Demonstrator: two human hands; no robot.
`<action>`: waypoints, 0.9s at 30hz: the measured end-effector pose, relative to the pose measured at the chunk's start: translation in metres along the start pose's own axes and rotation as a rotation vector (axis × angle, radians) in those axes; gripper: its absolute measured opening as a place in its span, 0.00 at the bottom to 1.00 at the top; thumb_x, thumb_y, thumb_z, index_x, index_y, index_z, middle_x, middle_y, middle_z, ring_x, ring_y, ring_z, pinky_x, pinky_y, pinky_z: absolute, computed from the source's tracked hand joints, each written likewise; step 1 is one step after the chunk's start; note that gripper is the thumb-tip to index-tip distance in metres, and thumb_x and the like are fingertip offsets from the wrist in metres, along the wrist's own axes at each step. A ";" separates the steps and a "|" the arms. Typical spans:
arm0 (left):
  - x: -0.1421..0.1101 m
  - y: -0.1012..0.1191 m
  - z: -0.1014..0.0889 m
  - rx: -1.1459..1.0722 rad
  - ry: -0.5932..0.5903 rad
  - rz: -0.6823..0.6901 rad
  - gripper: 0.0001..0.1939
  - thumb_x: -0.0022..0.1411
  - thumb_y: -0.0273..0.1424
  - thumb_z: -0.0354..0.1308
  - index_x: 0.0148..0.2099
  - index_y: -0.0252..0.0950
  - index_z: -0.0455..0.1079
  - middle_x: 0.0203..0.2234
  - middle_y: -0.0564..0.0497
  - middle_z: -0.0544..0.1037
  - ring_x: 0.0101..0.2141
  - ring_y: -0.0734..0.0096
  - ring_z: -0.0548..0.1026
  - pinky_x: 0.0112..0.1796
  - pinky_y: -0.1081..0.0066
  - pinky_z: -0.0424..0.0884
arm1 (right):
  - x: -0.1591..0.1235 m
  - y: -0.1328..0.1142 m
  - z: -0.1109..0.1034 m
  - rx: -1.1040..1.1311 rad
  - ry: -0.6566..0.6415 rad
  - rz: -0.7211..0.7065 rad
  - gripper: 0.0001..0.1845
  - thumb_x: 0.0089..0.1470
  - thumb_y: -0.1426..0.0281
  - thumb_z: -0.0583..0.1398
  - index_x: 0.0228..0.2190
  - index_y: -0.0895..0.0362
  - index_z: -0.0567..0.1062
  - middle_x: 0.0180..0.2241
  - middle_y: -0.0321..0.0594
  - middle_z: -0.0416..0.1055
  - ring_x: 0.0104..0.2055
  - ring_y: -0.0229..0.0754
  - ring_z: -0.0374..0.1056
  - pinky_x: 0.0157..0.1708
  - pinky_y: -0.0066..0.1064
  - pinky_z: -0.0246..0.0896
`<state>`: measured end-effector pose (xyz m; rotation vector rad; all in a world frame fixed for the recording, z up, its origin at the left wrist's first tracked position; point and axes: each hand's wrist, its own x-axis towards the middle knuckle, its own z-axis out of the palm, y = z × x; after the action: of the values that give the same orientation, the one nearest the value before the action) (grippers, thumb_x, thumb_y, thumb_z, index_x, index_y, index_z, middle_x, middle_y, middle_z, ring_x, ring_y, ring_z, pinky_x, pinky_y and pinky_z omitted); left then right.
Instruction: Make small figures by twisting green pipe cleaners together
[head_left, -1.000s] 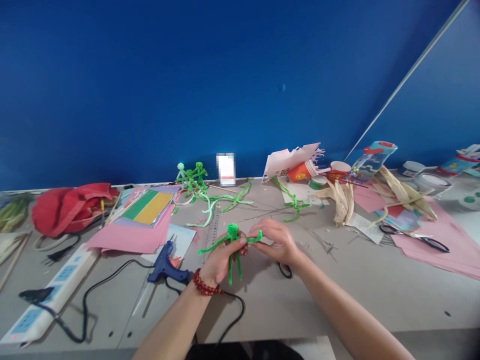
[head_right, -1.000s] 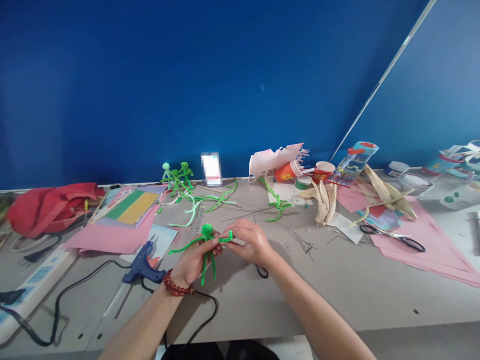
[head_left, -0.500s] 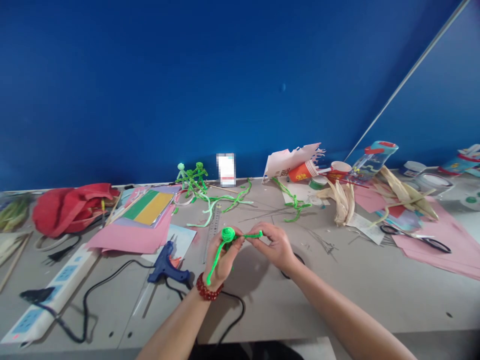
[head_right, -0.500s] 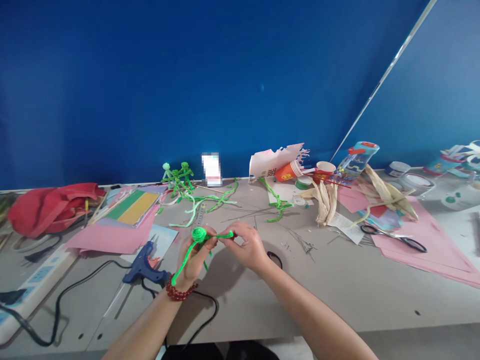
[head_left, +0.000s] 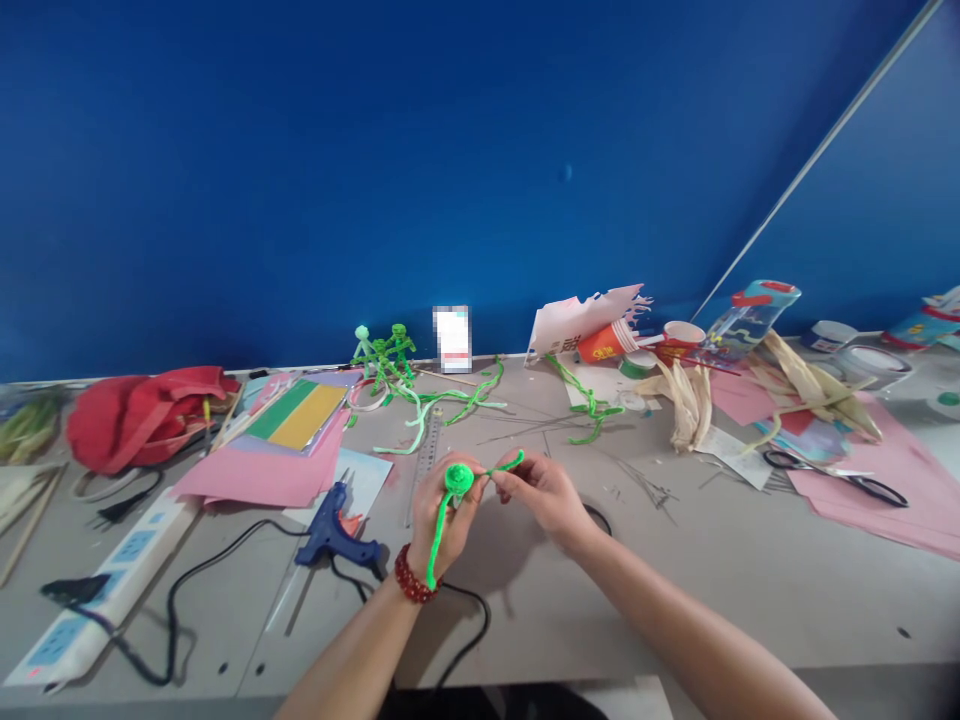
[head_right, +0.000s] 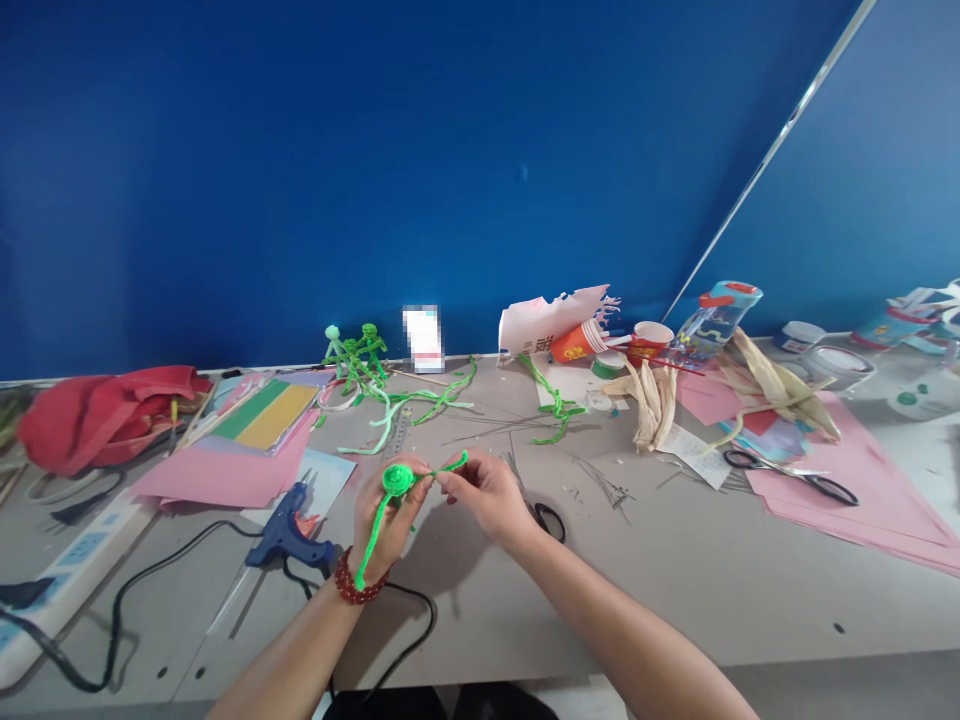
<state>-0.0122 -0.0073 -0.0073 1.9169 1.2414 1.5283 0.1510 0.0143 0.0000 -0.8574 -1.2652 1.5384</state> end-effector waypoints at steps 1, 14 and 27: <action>0.000 0.000 0.000 0.015 0.003 0.021 0.02 0.62 0.27 0.57 0.37 0.37 0.70 0.32 0.49 0.76 0.33 0.67 0.74 0.37 0.68 0.70 | 0.000 -0.001 0.001 0.029 -0.001 0.019 0.18 0.47 0.55 0.68 0.26 0.57 0.74 0.22 0.33 0.69 0.25 0.36 0.65 0.29 0.28 0.64; 0.003 0.002 0.004 -0.483 -0.030 -0.493 0.09 0.60 0.37 0.62 0.32 0.37 0.70 0.24 0.54 0.71 0.28 0.72 0.69 0.33 0.71 0.67 | -0.001 -0.012 -0.018 -0.533 -0.022 -0.395 0.14 0.56 0.67 0.64 0.44 0.53 0.73 0.38 0.41 0.75 0.34 0.39 0.71 0.38 0.32 0.69; 0.006 0.002 0.007 -0.662 -0.082 -0.663 0.13 0.53 0.39 0.68 0.32 0.35 0.72 0.23 0.55 0.71 0.26 0.74 0.69 0.31 0.72 0.65 | 0.004 -0.014 -0.024 -1.038 -0.093 -0.831 0.06 0.62 0.71 0.57 0.38 0.54 0.75 0.36 0.43 0.77 0.39 0.44 0.72 0.40 0.33 0.67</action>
<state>-0.0051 -0.0017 -0.0050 0.9976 1.0074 1.2550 0.1750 0.0260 0.0089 -0.6875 -2.1622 0.1987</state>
